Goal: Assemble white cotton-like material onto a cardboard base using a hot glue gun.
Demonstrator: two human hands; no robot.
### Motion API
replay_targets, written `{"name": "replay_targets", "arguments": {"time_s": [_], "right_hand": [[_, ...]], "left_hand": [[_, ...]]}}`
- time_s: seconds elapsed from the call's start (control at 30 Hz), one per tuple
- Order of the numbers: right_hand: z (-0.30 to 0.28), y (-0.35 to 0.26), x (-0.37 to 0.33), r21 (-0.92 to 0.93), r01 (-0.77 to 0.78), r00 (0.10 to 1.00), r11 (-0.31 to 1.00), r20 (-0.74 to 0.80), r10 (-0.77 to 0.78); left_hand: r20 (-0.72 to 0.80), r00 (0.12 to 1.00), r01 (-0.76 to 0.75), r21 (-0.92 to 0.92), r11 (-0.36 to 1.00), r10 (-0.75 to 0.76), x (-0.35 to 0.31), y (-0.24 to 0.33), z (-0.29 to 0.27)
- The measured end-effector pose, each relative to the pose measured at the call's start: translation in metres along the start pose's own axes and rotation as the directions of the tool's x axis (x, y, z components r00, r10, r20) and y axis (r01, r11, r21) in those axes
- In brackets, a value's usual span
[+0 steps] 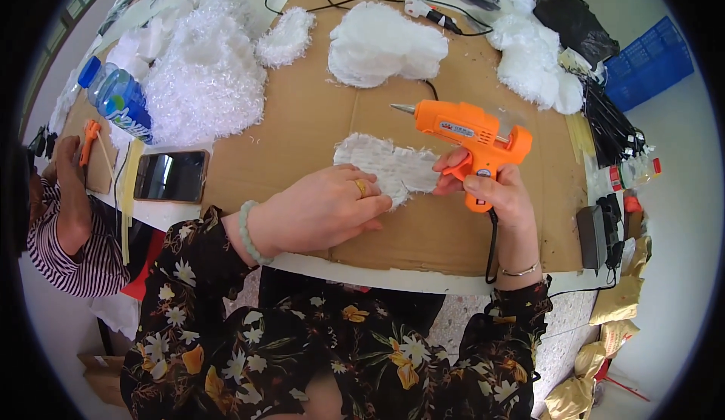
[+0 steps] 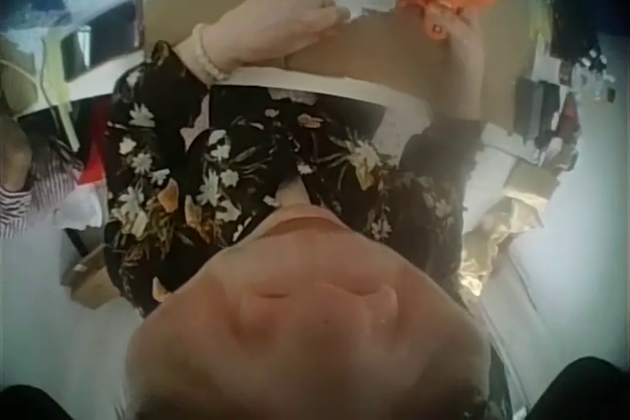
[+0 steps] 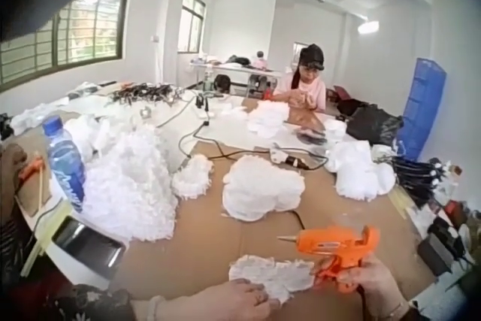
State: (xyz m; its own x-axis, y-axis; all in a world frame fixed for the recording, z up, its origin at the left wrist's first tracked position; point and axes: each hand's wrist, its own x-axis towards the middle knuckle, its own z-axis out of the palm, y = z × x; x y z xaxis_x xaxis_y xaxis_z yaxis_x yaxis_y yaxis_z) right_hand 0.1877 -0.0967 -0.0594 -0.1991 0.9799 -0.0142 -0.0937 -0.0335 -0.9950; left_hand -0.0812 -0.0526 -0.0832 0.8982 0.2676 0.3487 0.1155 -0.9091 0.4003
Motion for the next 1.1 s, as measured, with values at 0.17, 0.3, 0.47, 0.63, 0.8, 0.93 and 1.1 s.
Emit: {"name": "replay_targets", "arguments": {"time_s": [0.17,0.3,0.47,0.63,0.8,0.93,1.1], "right_hand": [[-0.004,0.007,0.001,-0.028,0.008,0.999,1.000,0.041,-0.007],[-0.003,0.005,0.001,-0.095,0.001,0.998,0.995,0.067,0.006],[-0.001,0.005,0.000,-0.185,0.018,0.996,0.983,0.090,-0.001],[0.002,0.000,-0.007,-0.401,0.035,0.992,0.915,0.122,0.016],[0.016,-0.003,-0.009,-0.591,0.026,0.992,0.806,0.116,0.053],[0.016,-0.003,-0.009,-0.623,-0.047,0.991,0.781,0.072,0.117],[0.012,0.002,-0.005,-0.618,-0.033,0.993,0.785,0.066,0.093]], "left_hand": [[0.019,1.000,0.011,-0.012,1.000,-0.011,0.001,0.000,-0.001],[0.039,0.999,0.034,0.049,0.998,-0.036,0.001,0.003,-0.004],[-0.018,1.000,-0.023,0.114,0.993,0.026,0.001,0.005,0.000],[0.011,0.999,-0.033,0.116,0.993,0.032,0.002,0.004,0.004],[-0.005,0.999,-0.038,0.125,0.991,0.039,0.002,0.004,0.006],[-0.031,0.998,-0.043,0.135,0.990,0.048,0.004,0.004,0.008],[-0.012,0.999,-0.049,0.172,0.984,0.052,0.003,0.003,0.009]]}}
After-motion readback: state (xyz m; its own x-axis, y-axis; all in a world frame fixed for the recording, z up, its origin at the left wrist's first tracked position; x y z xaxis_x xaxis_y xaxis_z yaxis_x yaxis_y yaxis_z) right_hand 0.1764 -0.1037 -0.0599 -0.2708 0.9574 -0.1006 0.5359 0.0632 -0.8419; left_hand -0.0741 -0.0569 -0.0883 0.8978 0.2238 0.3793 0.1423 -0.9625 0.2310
